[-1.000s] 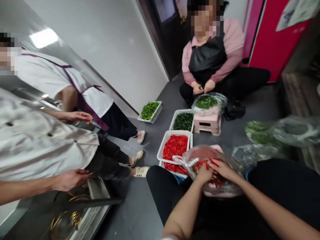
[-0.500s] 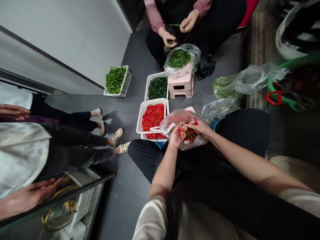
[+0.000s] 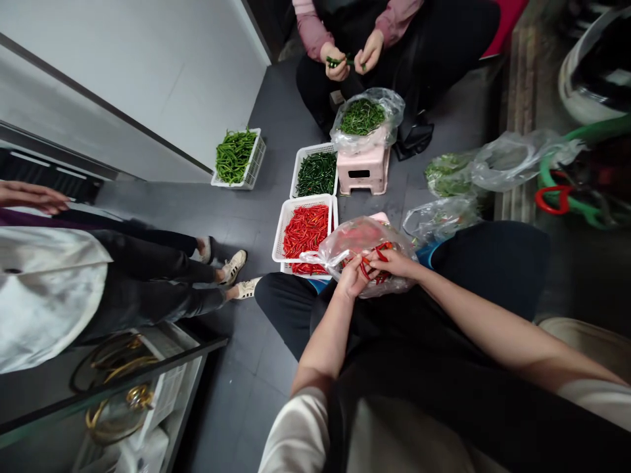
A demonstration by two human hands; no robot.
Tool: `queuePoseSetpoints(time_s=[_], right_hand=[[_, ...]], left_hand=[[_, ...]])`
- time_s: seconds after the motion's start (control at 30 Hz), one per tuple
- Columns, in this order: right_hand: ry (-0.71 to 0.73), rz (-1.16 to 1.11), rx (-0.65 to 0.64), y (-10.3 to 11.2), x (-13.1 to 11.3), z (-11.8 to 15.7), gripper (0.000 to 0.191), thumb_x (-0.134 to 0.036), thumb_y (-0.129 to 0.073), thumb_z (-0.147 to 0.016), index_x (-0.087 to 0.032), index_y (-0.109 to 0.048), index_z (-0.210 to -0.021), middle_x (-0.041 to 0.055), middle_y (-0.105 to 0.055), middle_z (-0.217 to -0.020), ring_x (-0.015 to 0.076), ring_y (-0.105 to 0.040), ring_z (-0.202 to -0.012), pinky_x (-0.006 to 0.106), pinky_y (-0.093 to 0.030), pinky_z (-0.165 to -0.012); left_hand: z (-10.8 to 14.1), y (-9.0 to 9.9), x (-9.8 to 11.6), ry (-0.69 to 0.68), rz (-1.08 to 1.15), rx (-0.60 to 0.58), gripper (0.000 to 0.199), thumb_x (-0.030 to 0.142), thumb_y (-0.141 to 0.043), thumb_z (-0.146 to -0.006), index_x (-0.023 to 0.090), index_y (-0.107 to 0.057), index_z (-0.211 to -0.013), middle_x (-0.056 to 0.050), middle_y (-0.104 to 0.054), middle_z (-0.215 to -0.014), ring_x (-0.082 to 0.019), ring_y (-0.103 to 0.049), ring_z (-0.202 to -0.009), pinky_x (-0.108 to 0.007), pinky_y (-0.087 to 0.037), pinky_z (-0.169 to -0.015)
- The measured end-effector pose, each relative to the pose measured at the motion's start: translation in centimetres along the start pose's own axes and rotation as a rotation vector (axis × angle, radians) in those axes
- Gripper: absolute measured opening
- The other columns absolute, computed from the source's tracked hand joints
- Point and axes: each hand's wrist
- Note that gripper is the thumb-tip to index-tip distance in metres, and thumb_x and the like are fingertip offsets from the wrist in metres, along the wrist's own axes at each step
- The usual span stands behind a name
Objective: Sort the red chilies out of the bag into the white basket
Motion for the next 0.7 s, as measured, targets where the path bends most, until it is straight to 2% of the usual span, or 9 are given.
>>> queuePoseSetpoints(time_s=[0.13, 0.2, 0.27, 0.37, 0.43, 0.47, 0.53, 0.6, 0.7], right_hand=[[0.041, 0.009, -0.148, 0.8, -0.6, 0.6, 0.045, -0.056, -0.051, -0.077, -0.013, -0.06, -0.086, 0.0052, -0.061, -0.081, 0.0192, -0.056, -0.075, 0.031, -0.045, -0.069], [0.047, 0.145, -0.2, 0.8, -0.6, 0.7, 0.041, -0.052, -0.048, -0.081, -0.014, -0.061, -0.086, 0.0049, -0.061, -0.08, 0.0191, -0.055, -0.074, 0.03, -0.044, -0.069], [0.027, 0.364, -0.195, 0.4, -0.5, 0.6, 0.032, -0.044, -0.048, -0.083, -0.016, -0.063, -0.084, 0.0059, -0.063, -0.082, 0.0202, -0.056, -0.076, 0.031, -0.043, -0.072], [-0.177, 0.65, -0.019, -0.7, 0.2, 0.1, 0.024, -0.036, -0.05, -0.082, -0.019, -0.066, -0.088, 0.0091, -0.065, -0.089, 0.0236, -0.057, -0.081, 0.033, -0.042, -0.074], [-0.327, 0.678, 0.125, -0.9, 0.7, -0.2, 0.026, -0.038, -0.05, -0.082, -0.02, -0.067, -0.091, 0.0097, -0.066, -0.088, 0.0245, -0.058, -0.08, 0.033, -0.042, -0.072], [-0.353, 0.657, 0.184, -0.9, 0.9, -0.4, 0.027, -0.04, -0.051, -0.081, -0.02, -0.067, -0.089, 0.0091, -0.066, -0.086, 0.0243, -0.058, -0.079, 0.033, -0.043, -0.072], [-0.318, 0.59, 0.313, -0.4, 1.2, -0.6, 0.026, -0.043, -0.057, -0.075, -0.02, -0.066, -0.084, 0.0069, -0.065, -0.08, 0.0232, -0.056, -0.075, 0.033, -0.043, -0.072], [-0.22, 0.463, 0.42, 0.1, 1.2, -0.8, 0.027, -0.044, -0.058, -0.07, -0.018, -0.063, -0.078, 0.0047, -0.062, -0.074, 0.021, -0.055, -0.07, 0.032, -0.043, -0.069], [-0.083, 0.206, 0.394, 0.1, 0.9, -0.9, 0.028, -0.045, -0.054, -0.07, -0.018, -0.06, -0.073, 0.0027, -0.059, -0.068, 0.0178, -0.052, -0.064, 0.03, -0.042, -0.064]], left_hand=[[0.3, 0.2, 0.2, 0.033, -0.018, 0.045, 0.018, 0.018, -0.038, -0.089, 0.015, -0.055, -0.09, -0.007, -0.066, -0.087, -0.015, -0.063, -0.075, -0.037, -0.05, -0.081], [0.2, 0.1, 0.1, 0.015, -0.12, 0.093, 0.017, 0.017, -0.036, -0.089, 0.015, -0.053, -0.088, -0.007, -0.065, -0.086, -0.015, -0.063, -0.075, -0.038, -0.05, -0.081], [0.1, -0.3, -0.3, -0.051, -0.324, 0.175, 0.015, 0.017, -0.035, -0.089, 0.017, -0.05, -0.086, -0.006, -0.065, -0.086, -0.016, -0.063, -0.078, -0.038, -0.05, -0.082], [0.1, -1.1, -1.1, -0.316, -0.831, 0.287, 0.012, 0.019, -0.039, -0.088, 0.019, -0.051, -0.085, -0.006, -0.065, -0.095, -0.017, -0.061, -0.09, -0.036, -0.045, -0.09], [0.2, -1.5, -1.3, -0.474, -1.15, 0.331, 0.011, 0.023, -0.041, -0.088, 0.021, -0.052, -0.087, -0.007, -0.065, -0.096, -0.019, -0.059, -0.094, -0.036, -0.042, -0.093], [0.2, -1.6, -1.3, -0.496, -1.259, 0.342, 0.012, 0.025, -0.041, -0.088, 0.021, -0.052, -0.089, -0.007, -0.065, -0.094, -0.02, -0.06, -0.093, -0.036, -0.042, -0.092], [0.3, -1.4, -0.9, -0.447, -1.371, 0.371, 0.014, 0.027, -0.041, -0.088, 0.021, -0.052, -0.095, -0.007, -0.065, -0.09, -0.021, -0.06, -0.09, -0.037, -0.042, -0.091], [0.4, -0.9, -0.5, -0.356, -1.387, 0.365, 0.018, 0.025, -0.045, -0.085, 0.022, -0.051, -0.102, -0.007, -0.065, -0.095, -0.022, -0.059, -0.096, -0.037, -0.04, -0.093], [0.4, 0.0, -0.3, -0.301, -1.289, 0.323, 0.035, 0.017, -0.054, -0.077, 0.022, -0.051, -0.111, -0.009, -0.062, -0.109, -0.025, -0.053, -0.109, -0.038, -0.033, -0.1]])
Point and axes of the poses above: each hand's wrist, its own z-axis away from the middle knuckle, its own y-axis out of the back of the hand, x = y × z
